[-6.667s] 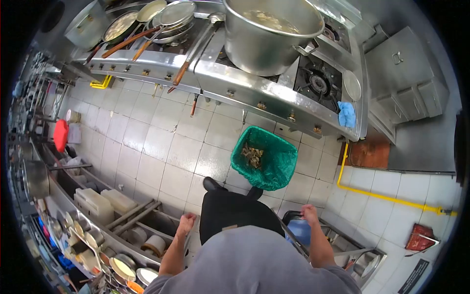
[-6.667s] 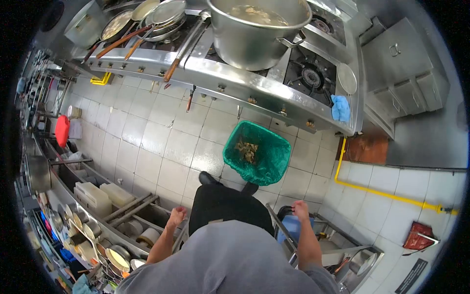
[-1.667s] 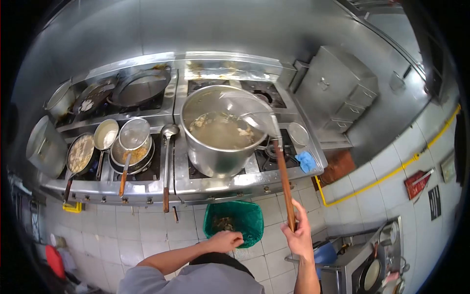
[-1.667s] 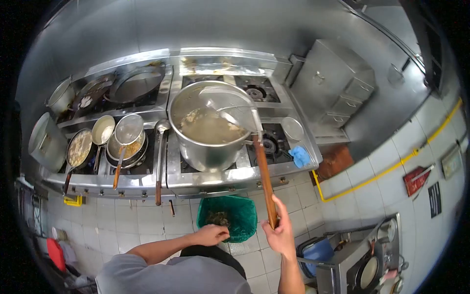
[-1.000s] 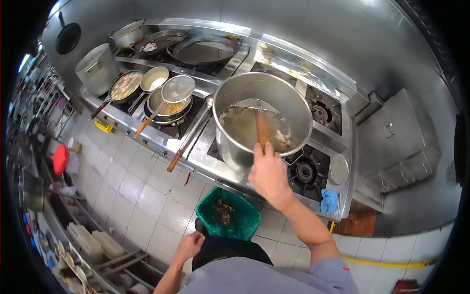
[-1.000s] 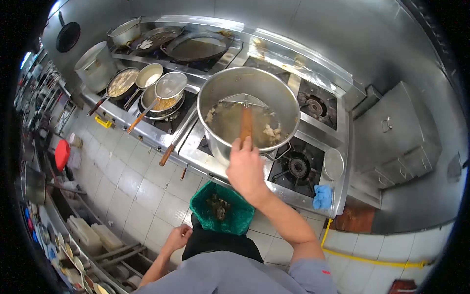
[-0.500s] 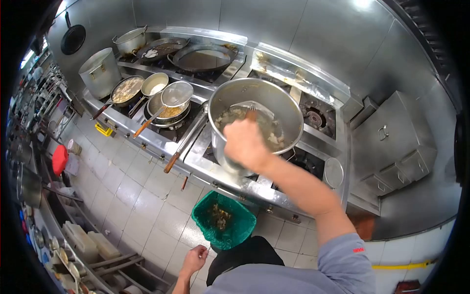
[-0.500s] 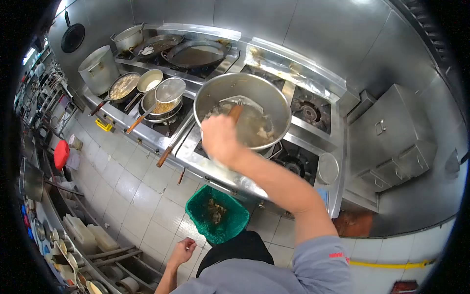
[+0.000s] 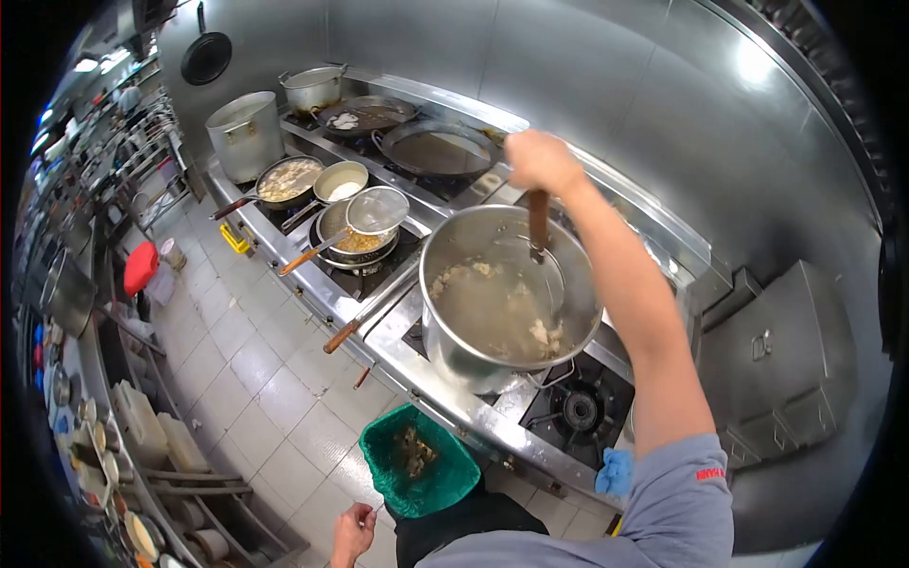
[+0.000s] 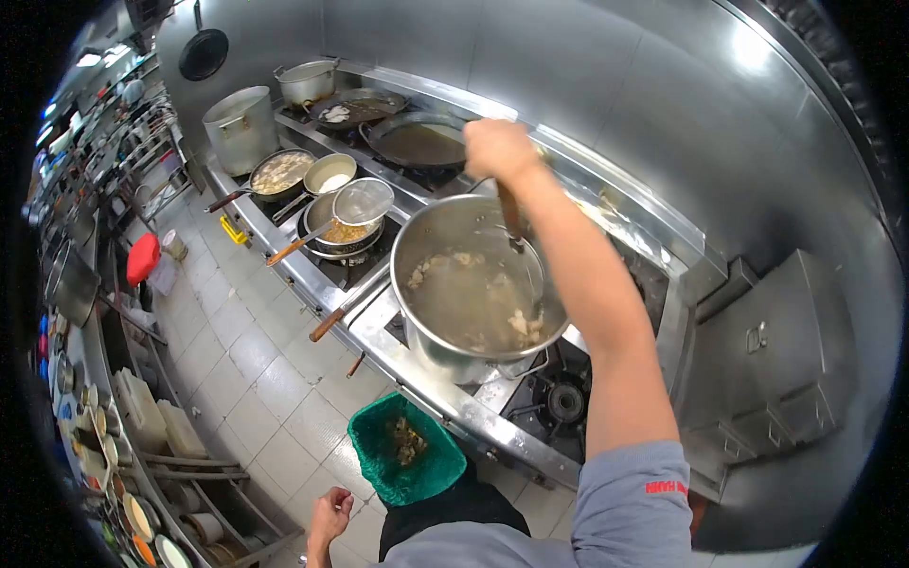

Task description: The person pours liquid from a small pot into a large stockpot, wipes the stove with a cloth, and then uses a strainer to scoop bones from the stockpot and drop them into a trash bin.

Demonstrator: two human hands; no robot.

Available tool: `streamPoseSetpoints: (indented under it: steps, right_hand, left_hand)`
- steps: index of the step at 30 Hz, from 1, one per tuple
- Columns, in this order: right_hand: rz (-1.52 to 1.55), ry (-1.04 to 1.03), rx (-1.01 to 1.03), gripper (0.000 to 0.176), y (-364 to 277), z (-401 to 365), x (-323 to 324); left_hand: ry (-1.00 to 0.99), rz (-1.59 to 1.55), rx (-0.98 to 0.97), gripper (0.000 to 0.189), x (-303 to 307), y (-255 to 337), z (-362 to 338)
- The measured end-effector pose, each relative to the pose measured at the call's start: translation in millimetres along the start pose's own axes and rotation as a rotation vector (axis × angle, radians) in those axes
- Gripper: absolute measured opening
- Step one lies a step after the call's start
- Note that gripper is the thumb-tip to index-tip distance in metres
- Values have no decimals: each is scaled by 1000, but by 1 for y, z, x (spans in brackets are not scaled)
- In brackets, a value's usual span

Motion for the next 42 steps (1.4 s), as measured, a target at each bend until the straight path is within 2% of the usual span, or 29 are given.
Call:
streamPoseSetpoints:
  steps: [2, 4, 6, 7, 9, 12, 14, 16, 18, 20, 21, 23, 26, 29, 30, 32, 34, 35, 36, 38, 39, 40, 41, 42]
  right_hand:
    - [77, -90, -174, 21, 48, 16, -2]
    - [127, -46, -104, 11, 89, 25, -21]
    - [144, -75, -86, 11, 82, 21, -17]
    - [169, -110, -97, 11, 74, 12, -17]
    - [18, -34, 161, 12, 38, -8, -14]
    - [-61, -4, 462, 11, -54, -69, -12]
    - [-113, -114, 520, 11, -98, -98, -11]
    - [-138, -93, 472, 13, -100, -102, -3]
    - [-148, -139, 436, 15, -95, -99, 28]
    - [-219, -162, 482, 20, -103, -96, 39]
    - [-217, -170, 482, 20, -111, -91, 30]
    - [-230, -275, 336, 16, -134, -80, -4]
    - [-349, -389, 287, 14, -161, -78, -48]
    - [-260, -415, 225, 14, -173, -76, -87]
    - [-262, -423, 236, 14, -171, -71, -92]
    - [-245, -202, 554, 11, -156, -53, -98]
    - [-192, 0, 611, 8, -124, -23, -78]
    - [-211, 152, 565, 9, -103, 1, -86]
    - [-273, 166, 570, 13, -79, 27, -87]
    - [-224, -61, 457, 17, -52, 38, -45]
    - [-286, -175, 492, 23, -30, 63, -50]
    - [-273, -155, 386, 23, -10, 67, -58]
    - [-239, -338, 224, 20, 6, 75, -53]
    - [-265, -378, 357, 30, 37, 96, -72]
  left_hand:
    - [45, -29, 40, 17, -17, 15, -8]
    - [24, -41, 107, 17, -36, 28, -19]
    - [51, -84, 135, 16, -60, 31, -28]
    - [56, -108, 149, 16, -68, 34, -34]
    - [71, -135, 186, 16, -82, 42, -43]
    - [16, -119, 100, 17, -85, 62, -45]
    - [1, -86, 74, 17, -78, 75, -44]
    - [-13, -66, 94, 17, -64, 82, -46]
    - [54, -59, 81, 17, -52, 85, -44]
    - [62, -50, 100, 17, -46, 75, -40]
    - [77, -40, 114, 17, -43, 71, -39]
    - [70, -20, 116, 17, -40, 72, -38]
    - [36, 2, 78, 17, -40, 81, -34]
    - [-9, 14, 51, 18, -44, 83, -32]
    - [-31, 22, 59, 18, -47, 82, -32]
    - [-40, -7, 71, 18, -47, 82, -36]
    - [-49, -34, 82, 18, -49, 79, -40]
    - [-27, -33, 101, 18, -49, 73, -44]
    - [-5, -34, 118, 17, -50, 68, -48]
    - [-1, -26, 155, 17, -49, 60, -55]
    - [11, -14, 180, 16, -47, 57, -60]
    - [8, -13, 183, 16, -47, 53, -64]
    - [28, -31, 218, 16, -47, 50, -68]
    - [48, -50, 252, 16, -48, 47, -73]
Point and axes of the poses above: each hand's wrist, its own z-axis towards the middle knuckle, its own x-axis out of the back of the hand, y = z × x, the point moved 1 cm from there along z, towards the middle knuckle, and after that the axes turned 8 degrees about x, right-handed, at the moved point
